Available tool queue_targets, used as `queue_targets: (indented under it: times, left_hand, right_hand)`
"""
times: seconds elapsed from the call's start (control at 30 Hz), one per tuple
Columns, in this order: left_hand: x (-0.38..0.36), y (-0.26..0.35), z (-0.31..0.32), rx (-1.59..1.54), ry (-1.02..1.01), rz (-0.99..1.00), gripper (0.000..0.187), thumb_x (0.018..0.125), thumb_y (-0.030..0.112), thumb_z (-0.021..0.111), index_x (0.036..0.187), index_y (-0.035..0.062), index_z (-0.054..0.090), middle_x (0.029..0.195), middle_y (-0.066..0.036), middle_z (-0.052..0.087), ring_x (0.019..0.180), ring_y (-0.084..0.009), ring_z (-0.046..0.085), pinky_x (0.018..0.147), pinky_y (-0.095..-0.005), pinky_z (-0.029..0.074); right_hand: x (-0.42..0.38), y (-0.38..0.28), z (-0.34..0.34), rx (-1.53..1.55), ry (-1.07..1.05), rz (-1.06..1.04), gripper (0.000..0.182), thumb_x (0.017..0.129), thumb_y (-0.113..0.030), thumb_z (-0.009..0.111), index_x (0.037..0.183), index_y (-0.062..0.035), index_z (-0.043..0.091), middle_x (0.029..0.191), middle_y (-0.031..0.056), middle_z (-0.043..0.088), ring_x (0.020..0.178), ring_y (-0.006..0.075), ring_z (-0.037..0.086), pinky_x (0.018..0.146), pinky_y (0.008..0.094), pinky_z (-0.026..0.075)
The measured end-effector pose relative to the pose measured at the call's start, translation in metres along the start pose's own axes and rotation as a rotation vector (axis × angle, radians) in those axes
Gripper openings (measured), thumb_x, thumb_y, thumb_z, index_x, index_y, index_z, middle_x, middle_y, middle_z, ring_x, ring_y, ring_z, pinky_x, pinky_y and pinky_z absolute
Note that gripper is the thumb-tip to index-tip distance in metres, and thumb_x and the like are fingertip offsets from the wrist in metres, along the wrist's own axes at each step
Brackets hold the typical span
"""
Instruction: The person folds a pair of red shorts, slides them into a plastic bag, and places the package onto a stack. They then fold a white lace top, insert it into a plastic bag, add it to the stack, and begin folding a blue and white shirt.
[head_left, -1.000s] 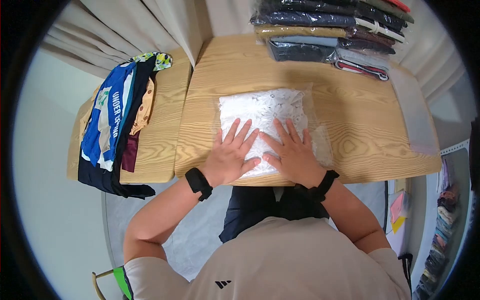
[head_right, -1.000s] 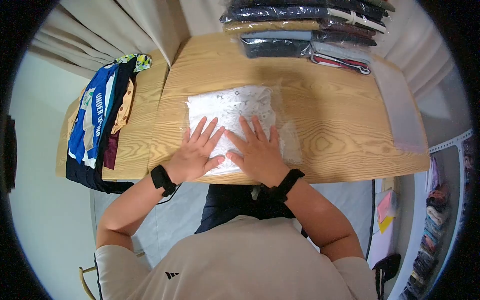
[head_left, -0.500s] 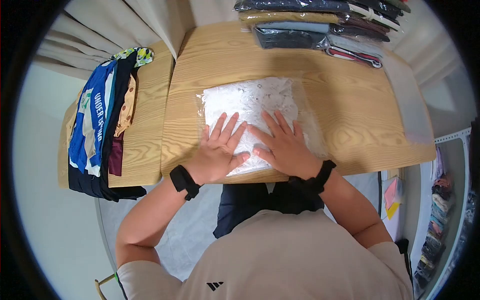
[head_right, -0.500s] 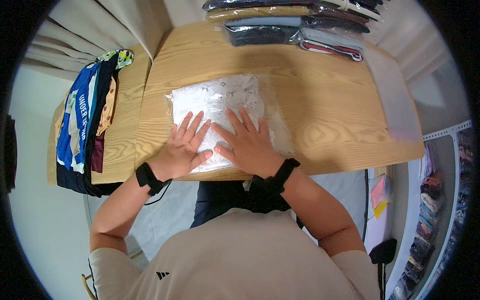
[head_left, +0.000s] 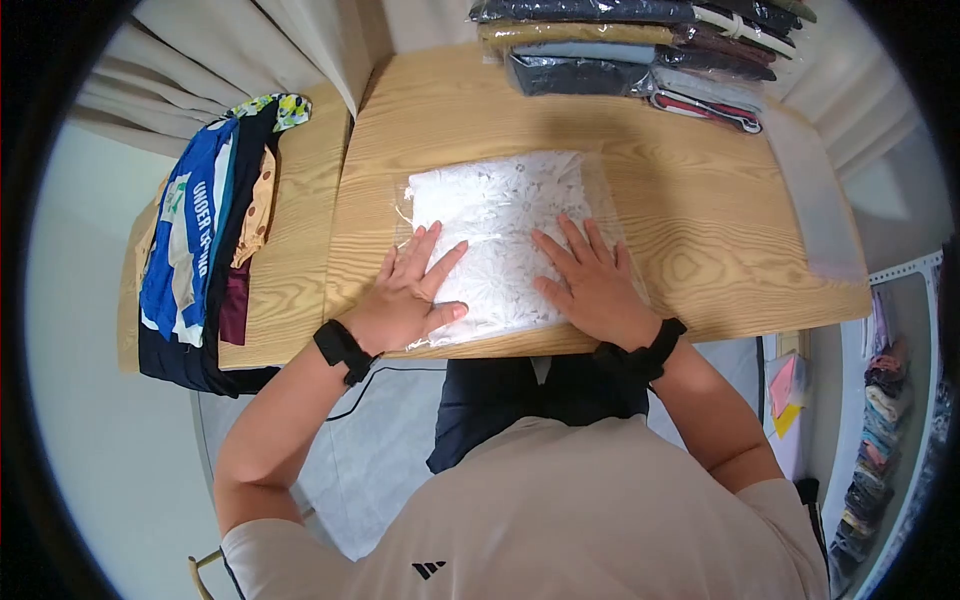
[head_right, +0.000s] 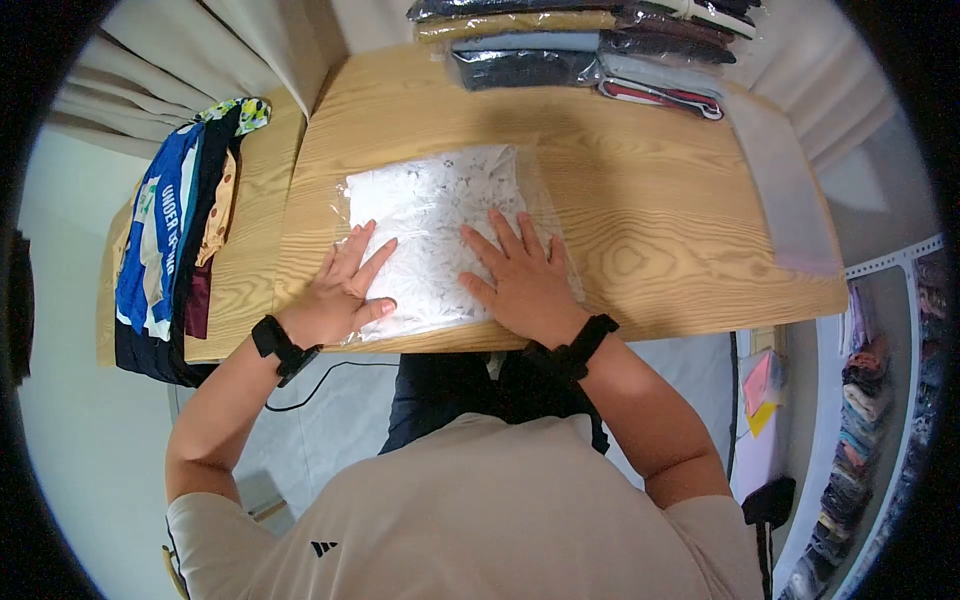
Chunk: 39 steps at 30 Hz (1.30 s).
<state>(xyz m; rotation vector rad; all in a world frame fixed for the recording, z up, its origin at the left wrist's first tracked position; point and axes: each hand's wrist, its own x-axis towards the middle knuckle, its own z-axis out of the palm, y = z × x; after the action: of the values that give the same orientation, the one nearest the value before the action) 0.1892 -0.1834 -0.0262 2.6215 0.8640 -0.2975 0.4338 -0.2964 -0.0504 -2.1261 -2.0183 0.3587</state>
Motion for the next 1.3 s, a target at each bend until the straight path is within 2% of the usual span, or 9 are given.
queue_targets:
  times: [0.33,0.4,0.47,0.53,0.6,0.73,0.83,0.93,1.3]
  left_hand:
    - [0.0,-0.004,-0.002,0.076,0.005,0.018,0.07,0.09,0.055,0.039,0.145,0.0202,0.014,0.151,-0.018,0.002,0.139,-0.0353,0.003,0.11,-0.0525,0.008]
    - [0.0,-0.005,-0.009,0.082,0.034,0.053,0.07,0.089,0.057,0.039,0.145,0.0219,0.016,0.15,-0.018,0.005,0.139,-0.0344,0.005,0.109,-0.0532,0.01]
    - [0.001,0.003,-0.034,0.123,-0.113,0.002,0.074,0.088,0.056,0.044,0.146,0.0212,0.014,0.15,-0.02,0.005,0.139,-0.0367,0.006,0.109,-0.0541,0.011]
    - [0.003,0.012,-0.049,0.169,-0.044,0.051,0.078,0.085,0.058,0.047,0.146,0.0217,0.014,0.15,-0.02,0.006,0.138,-0.0372,0.006,0.109,-0.0545,0.011]
    - [0.01,0.017,-0.054,0.215,0.032,0.096,0.082,0.082,0.06,0.051,0.146,0.0223,0.014,0.149,-0.021,0.006,0.138,-0.0377,0.006,0.108,-0.0548,0.01]
    - [0.041,0.005,-0.051,0.247,0.085,0.167,0.094,0.075,0.064,0.056,0.146,0.0223,0.011,0.15,-0.021,0.004,0.139,-0.0377,0.002,0.109,-0.0555,0.007]
    - [0.055,-0.006,-0.045,0.289,-0.025,0.111,0.107,0.067,0.071,0.059,0.147,0.0233,0.004,0.151,-0.019,-0.002,0.139,-0.0366,-0.004,0.109,-0.0565,0.003]
    - [0.058,-0.009,-0.04,0.173,-0.085,0.094,0.106,0.068,0.069,0.06,0.147,0.0228,0.005,0.151,-0.019,-0.003,0.139,-0.0365,-0.005,0.109,-0.0564,0.002]
    - [0.064,-0.012,-0.038,0.119,-0.117,0.099,0.104,0.07,0.063,0.061,0.147,0.0208,0.005,0.151,-0.019,-0.005,0.139,-0.0373,-0.006,0.108,-0.0568,0.002]
  right_hand:
    - [0.005,0.004,-0.007,-0.034,-0.021,-0.028,0.062,0.088,-0.056,0.039,0.142,-0.0273,0.026,0.149,0.012,0.018,0.136,0.0383,0.017,0.102,0.0644,0.014]
    - [0.007,0.005,-0.021,0.011,-0.181,-0.049,0.068,0.085,-0.056,0.045,0.142,-0.0245,0.025,0.149,0.0157,0.018,0.136,0.0395,0.017,0.102,0.0639,0.015]
    - [0.006,-0.007,-0.045,-0.067,-0.196,-0.074,0.069,0.084,-0.054,0.047,0.142,-0.0234,0.025,0.148,0.0178,0.017,0.136,0.0399,0.015,0.102,0.0636,0.016]
    - [0.009,-0.014,-0.052,-0.139,-0.216,-0.095,0.07,0.084,-0.052,0.05,0.143,-0.0224,0.025,0.148,0.0198,0.016,0.136,0.0403,0.014,0.103,0.0634,0.017]
    - [0.022,-0.013,-0.047,-0.178,-0.181,-0.367,0.077,0.08,-0.052,0.057,0.142,-0.0173,0.027,0.147,0.0218,0.017,0.136,0.0399,0.016,0.103,0.0634,0.016]
    - [0.063,-0.006,-0.049,-0.276,-0.235,-0.396,0.083,0.077,-0.063,0.052,0.143,-0.0192,0.026,0.149,0.0198,0.013,0.138,0.0398,0.008,0.105,0.0633,0.01]
    - [0.073,0.002,-0.063,-0.321,-0.306,-0.356,0.081,0.081,-0.065,0.045,0.144,-0.02,0.021,0.15,0.0199,0.009,0.138,0.04,0.006,0.105,0.0628,0.01]
    - [0.082,0.013,-0.05,-0.23,-0.373,-0.359,0.087,0.079,-0.071,0.042,0.146,-0.0223,0.016,0.151,0.0187,0.004,0.138,0.0405,0.001,0.105,0.0641,0.006]
    - [0.092,0.017,-0.042,-0.208,-0.488,-0.342,0.087,0.08,-0.071,0.04,0.147,-0.0244,0.008,0.151,0.0173,-0.002,0.138,0.0386,-0.005,0.106,0.0618,0.004]
